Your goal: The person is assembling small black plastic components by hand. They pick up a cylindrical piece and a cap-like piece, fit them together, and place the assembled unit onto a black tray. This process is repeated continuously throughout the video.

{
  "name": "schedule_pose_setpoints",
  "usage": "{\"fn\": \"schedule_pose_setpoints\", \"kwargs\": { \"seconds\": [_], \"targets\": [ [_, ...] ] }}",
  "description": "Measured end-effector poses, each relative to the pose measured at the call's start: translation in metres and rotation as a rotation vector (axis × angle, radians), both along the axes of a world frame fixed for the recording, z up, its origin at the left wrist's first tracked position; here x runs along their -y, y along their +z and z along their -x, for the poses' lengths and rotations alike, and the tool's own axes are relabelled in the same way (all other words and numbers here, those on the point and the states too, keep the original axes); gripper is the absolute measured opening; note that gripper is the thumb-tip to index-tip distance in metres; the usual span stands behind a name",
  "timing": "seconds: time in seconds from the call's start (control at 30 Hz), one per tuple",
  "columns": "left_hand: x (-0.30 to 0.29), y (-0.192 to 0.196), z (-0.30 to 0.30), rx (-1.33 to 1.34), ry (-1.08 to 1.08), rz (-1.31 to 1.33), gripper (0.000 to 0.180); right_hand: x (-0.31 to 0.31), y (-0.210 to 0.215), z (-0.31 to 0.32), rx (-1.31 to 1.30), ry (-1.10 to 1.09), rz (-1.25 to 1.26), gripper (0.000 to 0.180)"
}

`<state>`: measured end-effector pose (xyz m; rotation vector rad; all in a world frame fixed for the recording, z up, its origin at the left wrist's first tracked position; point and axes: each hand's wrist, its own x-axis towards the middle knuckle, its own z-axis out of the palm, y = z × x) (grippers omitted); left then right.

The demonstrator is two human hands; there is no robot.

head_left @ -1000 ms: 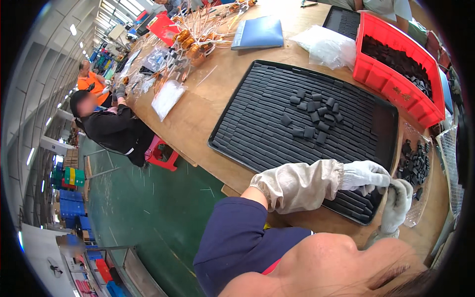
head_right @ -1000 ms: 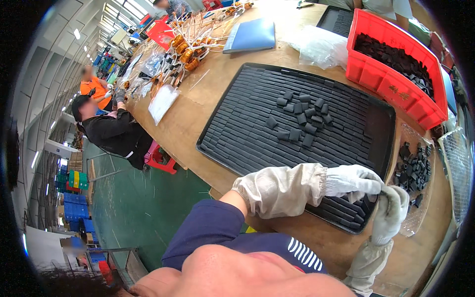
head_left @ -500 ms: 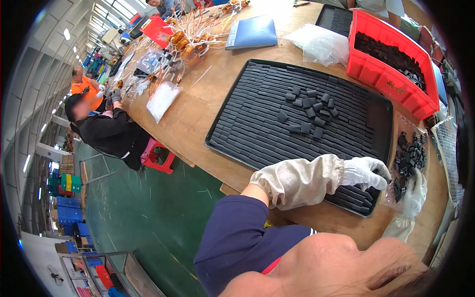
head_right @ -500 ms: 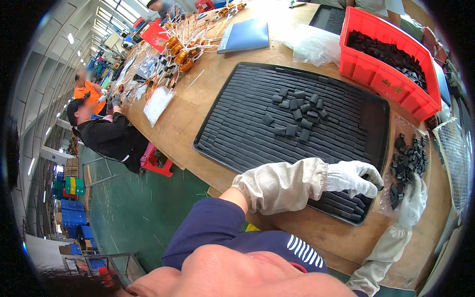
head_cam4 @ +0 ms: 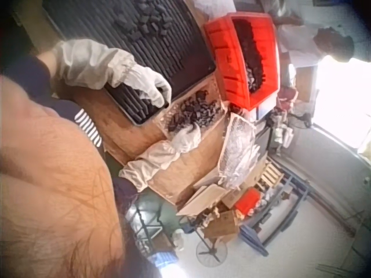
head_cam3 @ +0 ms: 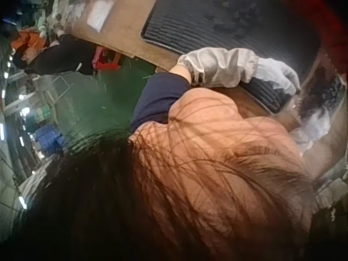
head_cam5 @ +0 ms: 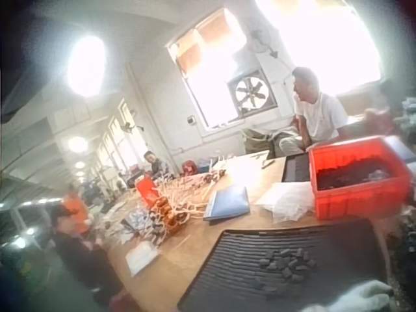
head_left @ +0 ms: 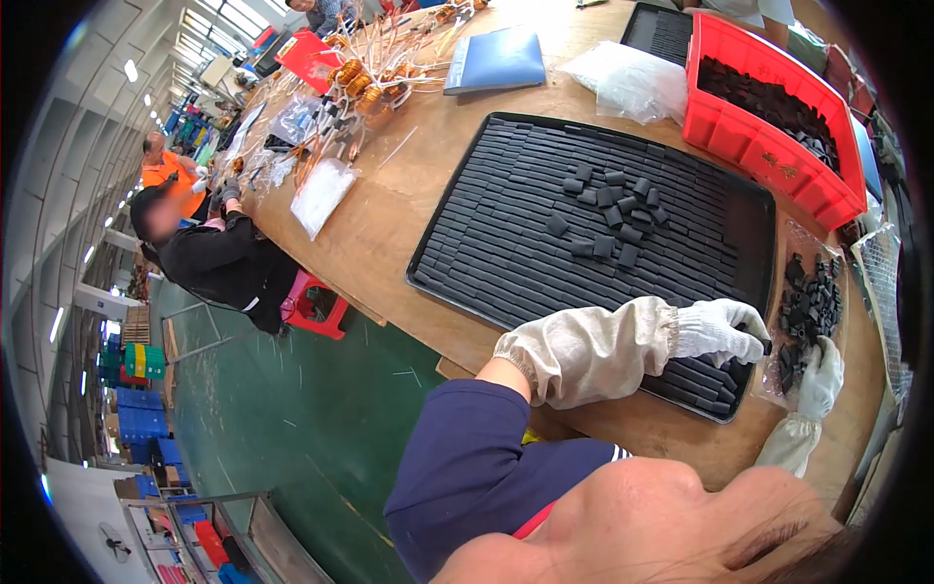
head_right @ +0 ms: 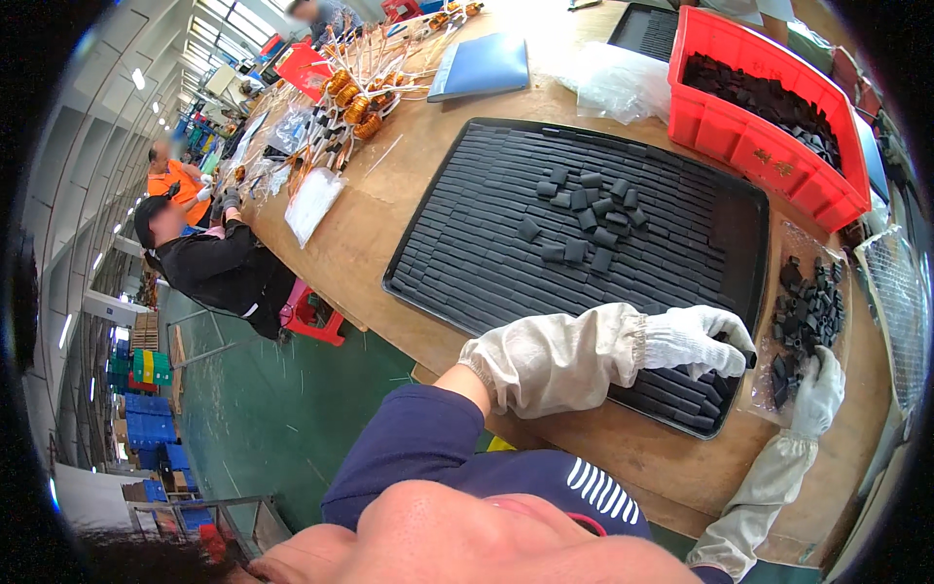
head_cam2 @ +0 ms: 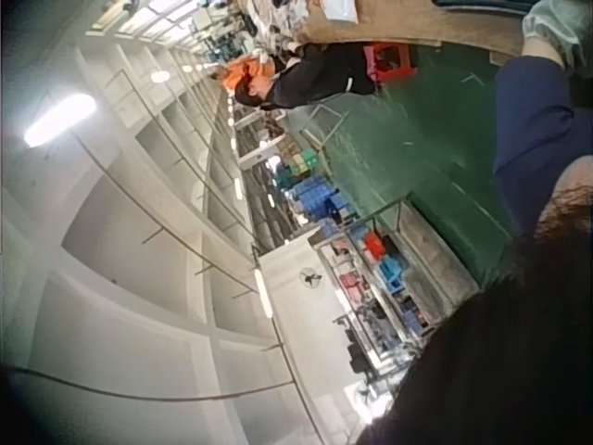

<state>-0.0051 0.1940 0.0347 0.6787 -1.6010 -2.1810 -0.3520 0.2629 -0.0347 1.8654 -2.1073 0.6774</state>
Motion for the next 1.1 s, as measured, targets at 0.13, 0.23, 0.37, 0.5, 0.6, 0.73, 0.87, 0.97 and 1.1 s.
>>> {"fn": "schedule_pose_setpoints", "kwargs": {
  "seconds": [0.13, 0.23, 0.37, 0.5, 0.6, 0.73, 0.87, 0.97, 1.1],
  "targets": [
    [0.0, -0.006, 0.004, -0.065, 0.009, -0.084, 0.038, 0.006, -0.004, 0.03, 0.106, -0.162, 0.068, 0.028],
    [0.004, -0.012, 0.001, -0.04, 0.008, -0.062, 0.039, 0.002, 0.037, 0.008, 0.029, -0.291, -0.006, 0.028],
    [0.0, 0.001, 0.003, -0.037, -0.058, -0.09, 0.041, -0.016, 0.021, -0.003, 0.1, -0.179, -0.163, 0.02],
    [-0.002, -0.004, 0.004, -0.012, -0.072, -0.082, 0.042, -0.022, 0.006, 0.003, 0.113, -0.219, -0.13, 0.027],
    [-0.004, -0.006, 0.005, -0.008, -0.07, -0.071, 0.043, -0.024, 0.006, -0.003, 0.143, -0.258, -0.027, 0.029],
    [-0.001, -0.007, 0.008, -0.004, -0.072, -0.052, 0.041, -0.018, -0.007, 0.02, 0.102, -0.241, -0.05, 0.026],
    [0.004, -0.012, 0.007, 0.013, -0.033, -0.047, 0.042, -0.005, -0.002, 0.013, 0.036, -0.347, -0.112, 0.017],
    [0.008, -0.017, 0.002, -0.009, 0.02, 0.065, 0.044, -0.008, 0.011, 0.004, 0.03, -0.26, 0.08, 0.022],
    [0.003, 0.002, 0.004, 0.102, 0.179, 0.299, 0.033, -0.025, 0.019, -0.038, 0.534, 0.126, 0.151, 0.028]
  ]
}}
